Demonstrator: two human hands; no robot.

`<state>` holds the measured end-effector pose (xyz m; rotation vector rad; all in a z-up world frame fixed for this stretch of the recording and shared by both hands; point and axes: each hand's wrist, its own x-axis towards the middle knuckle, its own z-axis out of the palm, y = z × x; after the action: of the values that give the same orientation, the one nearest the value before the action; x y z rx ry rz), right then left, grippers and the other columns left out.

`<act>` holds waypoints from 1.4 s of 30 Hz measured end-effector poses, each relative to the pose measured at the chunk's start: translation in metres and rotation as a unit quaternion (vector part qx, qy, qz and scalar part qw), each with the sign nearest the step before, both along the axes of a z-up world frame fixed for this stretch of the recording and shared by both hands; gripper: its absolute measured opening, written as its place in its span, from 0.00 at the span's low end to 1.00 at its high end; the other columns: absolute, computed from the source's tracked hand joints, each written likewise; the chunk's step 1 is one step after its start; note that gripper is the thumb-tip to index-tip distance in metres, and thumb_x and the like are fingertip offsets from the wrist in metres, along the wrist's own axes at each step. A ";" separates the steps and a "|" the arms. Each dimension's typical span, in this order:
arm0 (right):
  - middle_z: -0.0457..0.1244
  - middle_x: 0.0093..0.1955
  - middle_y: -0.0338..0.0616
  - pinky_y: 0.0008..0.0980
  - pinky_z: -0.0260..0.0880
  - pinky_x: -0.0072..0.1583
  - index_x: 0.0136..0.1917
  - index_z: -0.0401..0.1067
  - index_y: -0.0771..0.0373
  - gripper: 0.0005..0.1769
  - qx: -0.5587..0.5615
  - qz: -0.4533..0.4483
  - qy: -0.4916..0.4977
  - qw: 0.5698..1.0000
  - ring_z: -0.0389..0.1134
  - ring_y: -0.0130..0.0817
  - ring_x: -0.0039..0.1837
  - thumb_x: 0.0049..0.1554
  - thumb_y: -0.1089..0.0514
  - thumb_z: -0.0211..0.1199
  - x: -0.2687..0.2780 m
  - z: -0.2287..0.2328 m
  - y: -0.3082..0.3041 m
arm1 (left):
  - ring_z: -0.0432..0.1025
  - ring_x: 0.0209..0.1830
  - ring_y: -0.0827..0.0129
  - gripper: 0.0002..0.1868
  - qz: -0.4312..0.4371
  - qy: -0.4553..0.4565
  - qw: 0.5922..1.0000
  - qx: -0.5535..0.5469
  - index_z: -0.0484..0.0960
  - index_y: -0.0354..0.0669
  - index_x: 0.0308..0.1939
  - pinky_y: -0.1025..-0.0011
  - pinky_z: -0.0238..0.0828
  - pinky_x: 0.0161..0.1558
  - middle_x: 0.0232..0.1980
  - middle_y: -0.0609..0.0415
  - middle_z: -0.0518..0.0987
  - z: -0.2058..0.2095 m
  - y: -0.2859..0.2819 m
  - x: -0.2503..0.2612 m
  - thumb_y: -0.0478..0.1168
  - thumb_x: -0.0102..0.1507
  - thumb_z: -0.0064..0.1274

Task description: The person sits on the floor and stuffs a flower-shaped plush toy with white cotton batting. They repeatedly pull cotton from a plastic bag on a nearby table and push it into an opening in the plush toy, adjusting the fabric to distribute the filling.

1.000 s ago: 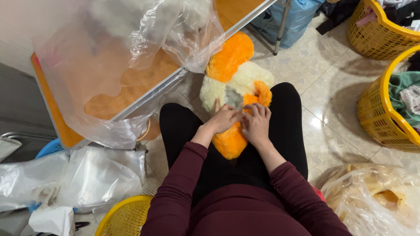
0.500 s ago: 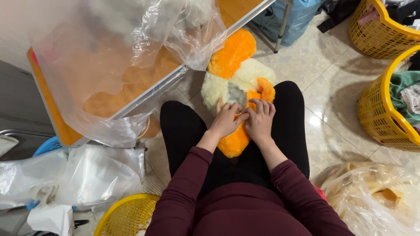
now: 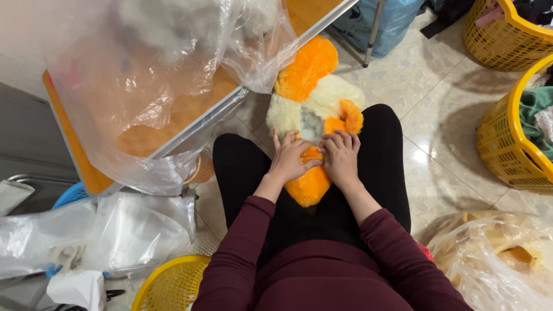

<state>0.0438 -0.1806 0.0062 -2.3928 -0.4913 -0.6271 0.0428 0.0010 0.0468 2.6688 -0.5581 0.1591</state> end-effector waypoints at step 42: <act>0.60 0.67 0.49 0.56 0.48 0.73 0.44 0.76 0.59 0.05 0.055 0.040 0.006 0.998 0.57 0.51 0.72 0.52 0.61 0.67 -0.008 0.012 0.004 | 0.55 0.78 0.57 0.16 -0.010 0.260 0.960 0.106 0.85 0.48 0.40 0.34 0.05 0.74 0.55 0.50 0.81 -0.005 -0.015 0.025 0.53 0.56 0.59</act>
<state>0.0356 -0.1766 0.0181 -2.2604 -0.5322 -0.5886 0.0676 -0.0135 0.0418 2.7420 -0.4449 -0.6249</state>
